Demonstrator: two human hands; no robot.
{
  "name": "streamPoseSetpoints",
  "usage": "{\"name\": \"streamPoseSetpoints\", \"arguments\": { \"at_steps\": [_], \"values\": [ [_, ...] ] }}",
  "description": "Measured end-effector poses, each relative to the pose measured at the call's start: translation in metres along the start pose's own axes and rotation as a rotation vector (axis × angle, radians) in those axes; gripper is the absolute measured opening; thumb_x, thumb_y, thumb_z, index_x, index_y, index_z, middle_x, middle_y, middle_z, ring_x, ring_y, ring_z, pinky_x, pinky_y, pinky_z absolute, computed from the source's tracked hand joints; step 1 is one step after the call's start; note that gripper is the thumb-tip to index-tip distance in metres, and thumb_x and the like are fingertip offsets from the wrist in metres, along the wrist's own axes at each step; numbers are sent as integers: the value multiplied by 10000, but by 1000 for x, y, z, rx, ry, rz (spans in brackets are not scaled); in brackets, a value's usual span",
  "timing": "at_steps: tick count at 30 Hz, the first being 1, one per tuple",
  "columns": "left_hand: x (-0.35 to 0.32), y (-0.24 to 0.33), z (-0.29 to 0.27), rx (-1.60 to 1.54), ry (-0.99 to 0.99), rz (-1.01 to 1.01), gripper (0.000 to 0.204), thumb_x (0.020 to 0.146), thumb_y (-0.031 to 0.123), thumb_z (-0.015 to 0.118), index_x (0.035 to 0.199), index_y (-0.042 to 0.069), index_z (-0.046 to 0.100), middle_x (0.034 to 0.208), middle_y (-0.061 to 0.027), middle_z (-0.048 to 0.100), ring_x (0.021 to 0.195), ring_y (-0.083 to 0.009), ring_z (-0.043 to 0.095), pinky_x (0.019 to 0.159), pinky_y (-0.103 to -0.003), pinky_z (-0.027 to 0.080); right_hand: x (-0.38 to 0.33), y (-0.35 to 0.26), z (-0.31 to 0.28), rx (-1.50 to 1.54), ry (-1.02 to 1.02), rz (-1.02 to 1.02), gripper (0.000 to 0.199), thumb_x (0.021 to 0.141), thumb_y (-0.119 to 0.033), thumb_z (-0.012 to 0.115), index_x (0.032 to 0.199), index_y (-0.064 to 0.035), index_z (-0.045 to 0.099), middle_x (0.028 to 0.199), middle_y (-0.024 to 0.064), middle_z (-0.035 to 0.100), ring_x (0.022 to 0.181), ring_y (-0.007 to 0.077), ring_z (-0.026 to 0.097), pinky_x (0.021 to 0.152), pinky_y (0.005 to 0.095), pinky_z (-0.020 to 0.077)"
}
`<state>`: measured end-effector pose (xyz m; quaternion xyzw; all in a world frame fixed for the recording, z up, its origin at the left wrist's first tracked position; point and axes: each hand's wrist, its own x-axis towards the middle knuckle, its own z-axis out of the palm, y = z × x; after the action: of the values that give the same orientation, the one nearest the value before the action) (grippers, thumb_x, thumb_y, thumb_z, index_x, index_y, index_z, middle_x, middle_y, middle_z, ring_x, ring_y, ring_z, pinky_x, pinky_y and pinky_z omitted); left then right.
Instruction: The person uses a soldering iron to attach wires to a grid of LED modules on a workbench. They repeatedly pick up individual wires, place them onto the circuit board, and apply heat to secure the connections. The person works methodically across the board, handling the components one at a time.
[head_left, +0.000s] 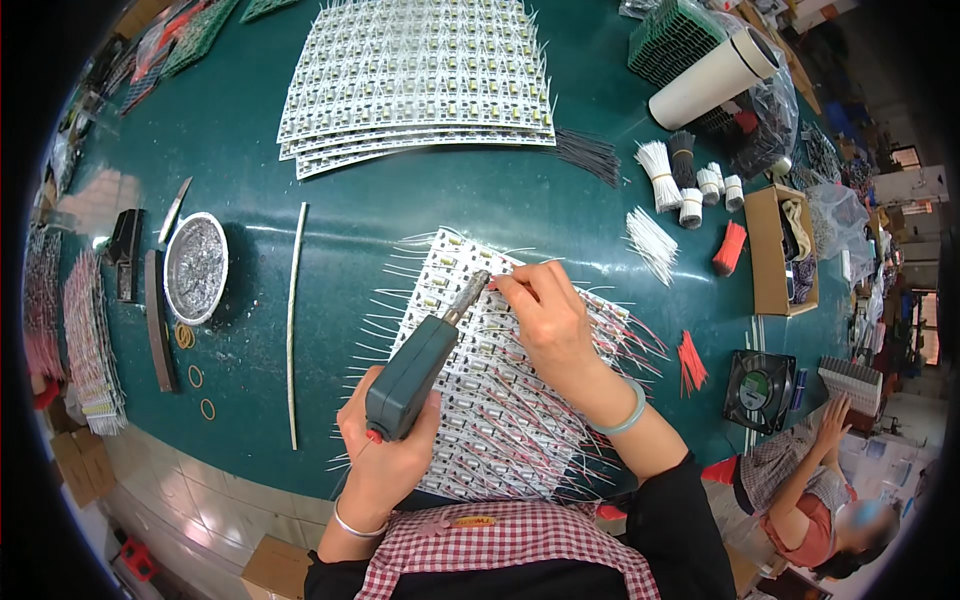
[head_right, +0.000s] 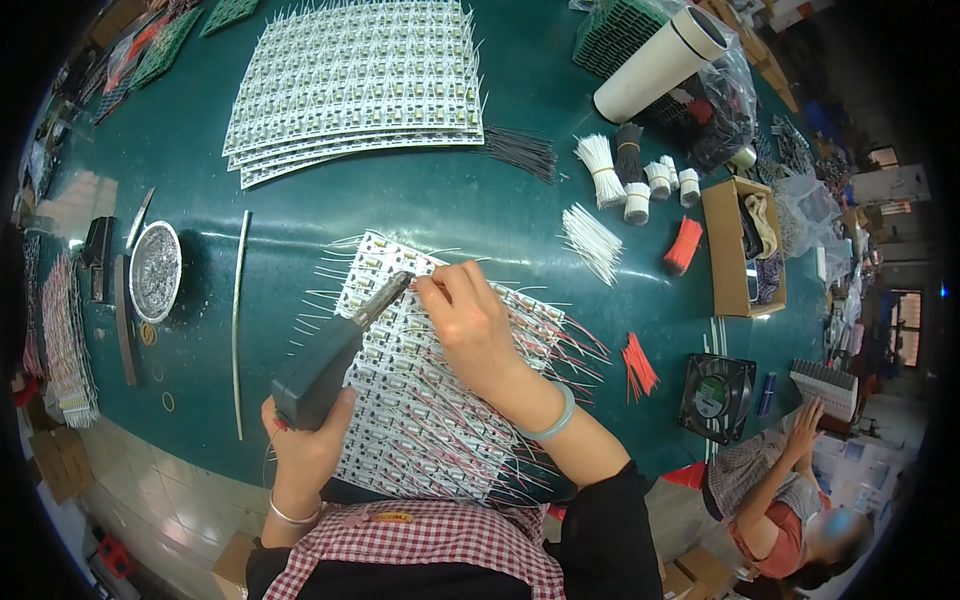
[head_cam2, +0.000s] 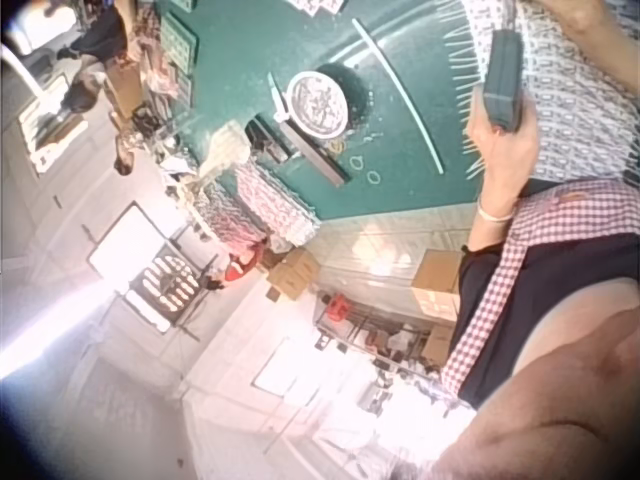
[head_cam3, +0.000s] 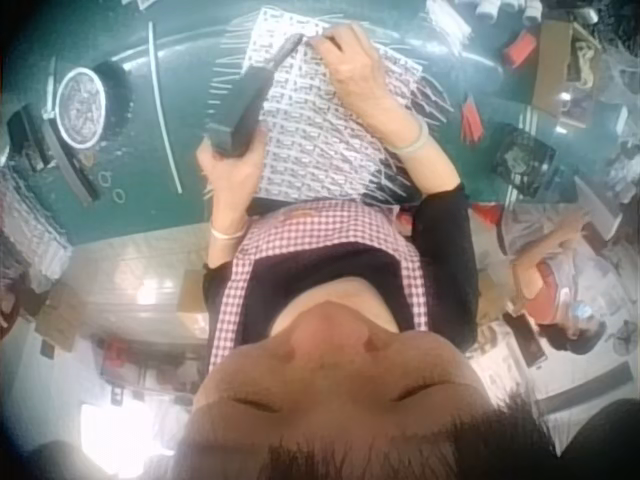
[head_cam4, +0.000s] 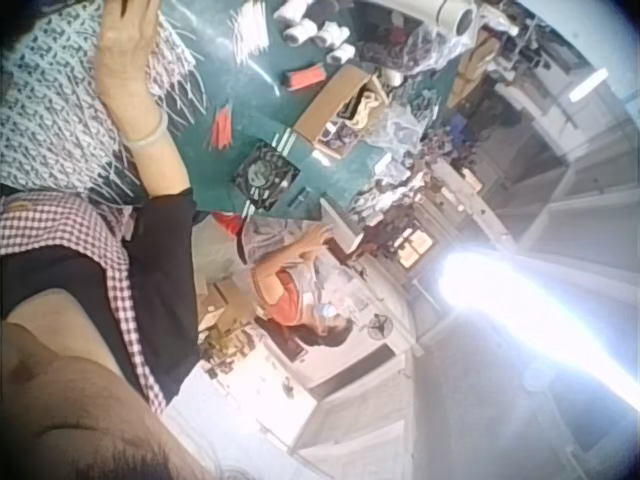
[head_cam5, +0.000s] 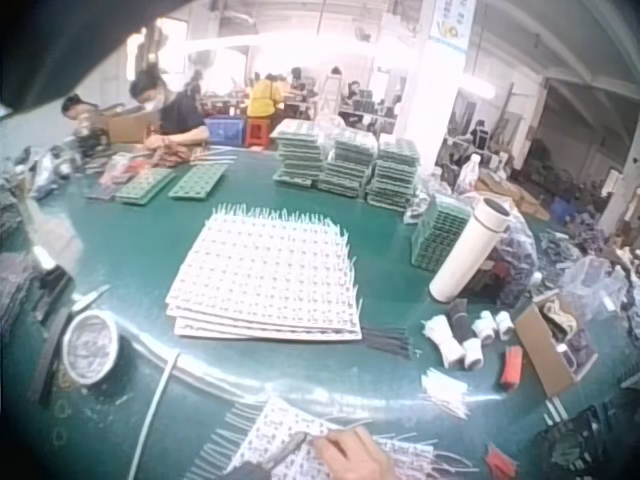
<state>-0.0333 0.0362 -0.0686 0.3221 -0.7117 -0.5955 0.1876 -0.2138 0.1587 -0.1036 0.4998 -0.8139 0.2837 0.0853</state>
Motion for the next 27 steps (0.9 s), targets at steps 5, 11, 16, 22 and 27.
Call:
{"name": "streamPoseSetpoints", "arguments": {
  "at_steps": [5, 11, 16, 22, 27],
  "values": [
    [-2, 1, 1, 11, 18, -7, 118, 787, 13, 725, 837, -11, 621, 717, -52, 609, 588, -103, 535, 546, -272, 432, 0, 1, 1, 3, 0, -4, 222, 744, 31, 675, 966, 31, 662, 919, 111, 585, 838, 261, 575, 655, 353, 497],
    [-1, 7, -3, 27, -17, -15, 112, 793, 10, 718, 864, -22, 638, 724, -37, 605, 617, -74, 534, 558, -251, 436, -1, 2, 1, -5, 5, -9, 251, 732, 41, 664, 983, 38, 666, 923, 117, 587, 835, 264, 579, 658, 354, 498],
    [-3, 6, -5, -20, 9, 8, 135, 791, 0, 714, 905, -36, 652, 762, -32, 618, 653, -61, 535, 580, -237, 444, 0, -1, 1, 4, 29, 14, 324, 660, 128, 646, 964, 27, 689, 889, 118, 599, 800, 263, 594, 656, 339, 521],
    [-2, 6, -4, 19, 7, 18, 142, 790, -4, 714, 913, -36, 653, 770, -35, 631, 659, -63, 546, 588, -240, 453, 1, -1, 1, 36, 54, 20, 283, 678, 126, 649, 939, 26, 687, 884, 117, 599, 790, 269, 590, 634, 346, 503],
    [-3, 3, -1, -52, 30, -29, 142, 789, 1, 718, 911, -31, 652, 754, -37, 633, 646, -69, 551, 585, -242, 456, 0, 0, 3, 30, 58, 20, 287, 682, 130, 647, 946, 23, 685, 882, 117, 598, 789, 265, 589, 632, 349, 500]
  ]
}}
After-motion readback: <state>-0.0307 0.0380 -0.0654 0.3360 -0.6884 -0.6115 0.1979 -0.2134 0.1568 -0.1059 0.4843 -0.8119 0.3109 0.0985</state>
